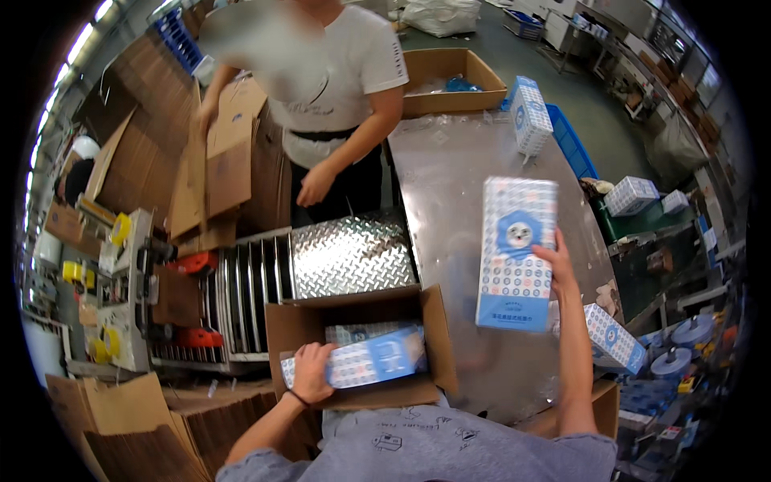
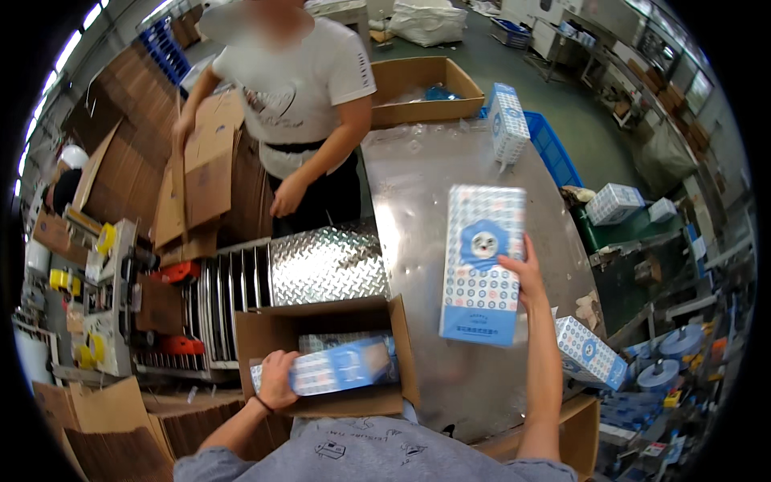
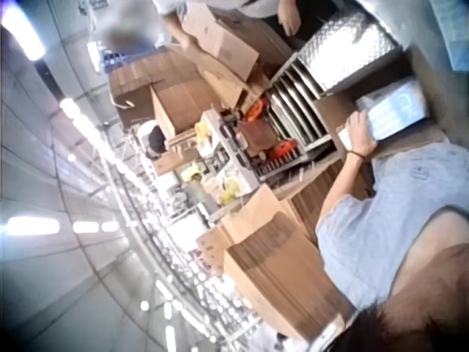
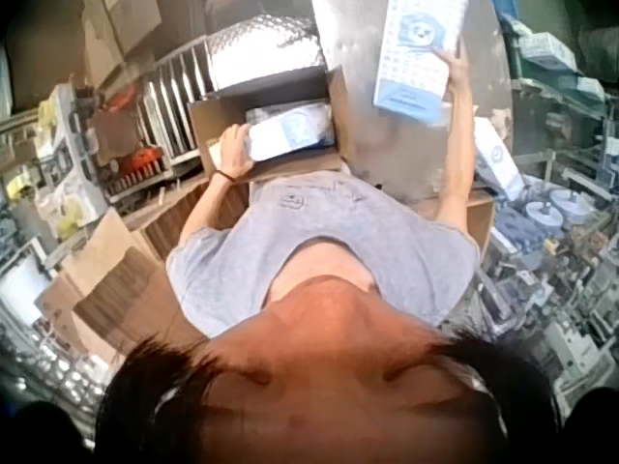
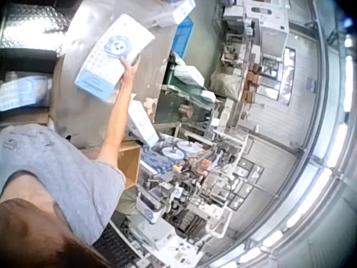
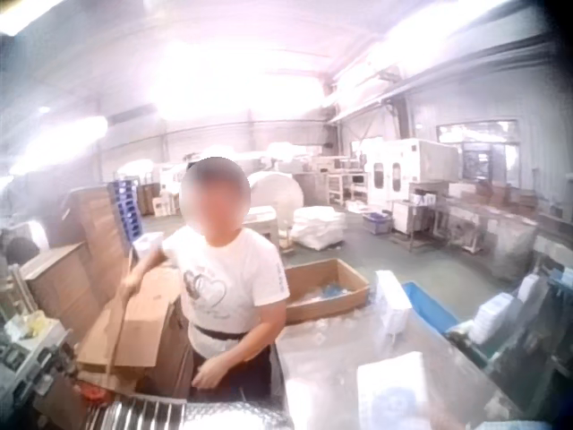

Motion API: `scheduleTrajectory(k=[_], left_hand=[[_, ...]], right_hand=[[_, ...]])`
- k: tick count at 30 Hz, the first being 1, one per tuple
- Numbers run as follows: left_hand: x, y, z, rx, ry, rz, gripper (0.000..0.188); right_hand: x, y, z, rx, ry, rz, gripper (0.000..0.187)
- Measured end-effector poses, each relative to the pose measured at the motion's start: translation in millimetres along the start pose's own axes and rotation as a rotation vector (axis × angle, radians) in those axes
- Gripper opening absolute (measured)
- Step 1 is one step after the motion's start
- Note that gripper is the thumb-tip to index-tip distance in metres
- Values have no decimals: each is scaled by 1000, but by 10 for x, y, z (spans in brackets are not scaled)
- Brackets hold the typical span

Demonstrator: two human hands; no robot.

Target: The person packs small blue and white patterned boxes into larger cardboard shipping boxes. They place bubble wrap inside the boxes, arrange the smaller boxes, and close the flaps of the cardboard boxes. The person works at a packing station with a conveyor belt and stacks of boxes.

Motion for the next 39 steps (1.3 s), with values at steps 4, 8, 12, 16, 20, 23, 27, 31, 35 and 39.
scheduleTrajectory(k=[4,8,12,16,20,23,27,31,35,39], left_hand=[[88,-47,-1371,126,520,13,62],[853,628,-2021,100,921,-128,73],[897,988,-2006,435,573,-85,76],[640,1284,-2379,276,717,8,80],[469,1541,-2535,54,648,220,71],[726,1435,-2211,40,761,358,71],[789,1821,-2630,96,950,309,104],[884,1530,-2354,231,922,133,97],[1334,1134,-2164,114,1099,150,50],[1362,-1160,-1136,-665,1260,-129,19]], right_hand=[[-753,249,-354,604,80,151,76],[-1513,547,-1824,366,656,84,65],[-1641,334,-3441,-668,790,725,89],[-1200,-1802,-3897,-1243,771,550,87],[-1054,-2813,-4183,-1302,858,596,81],[-845,-3005,-4053,-1313,946,406,75],[-745,-2594,-3970,-1156,1103,47,48],[-1050,-1261,-3602,-627,796,98,35],[-1638,-166,-2043,-215,127,158,26],[-3109,-669,453,-729,-834,143,20]])
Point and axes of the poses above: each hand's wrist, its own x-axis towards the middle knuckle, its own z-axis out of the back of the hand, y = z × x, the point moved 6 cm from there along x, towards the middle knuckle, and after that the axes turned 3 degrees about y, right-handed, at the moved point
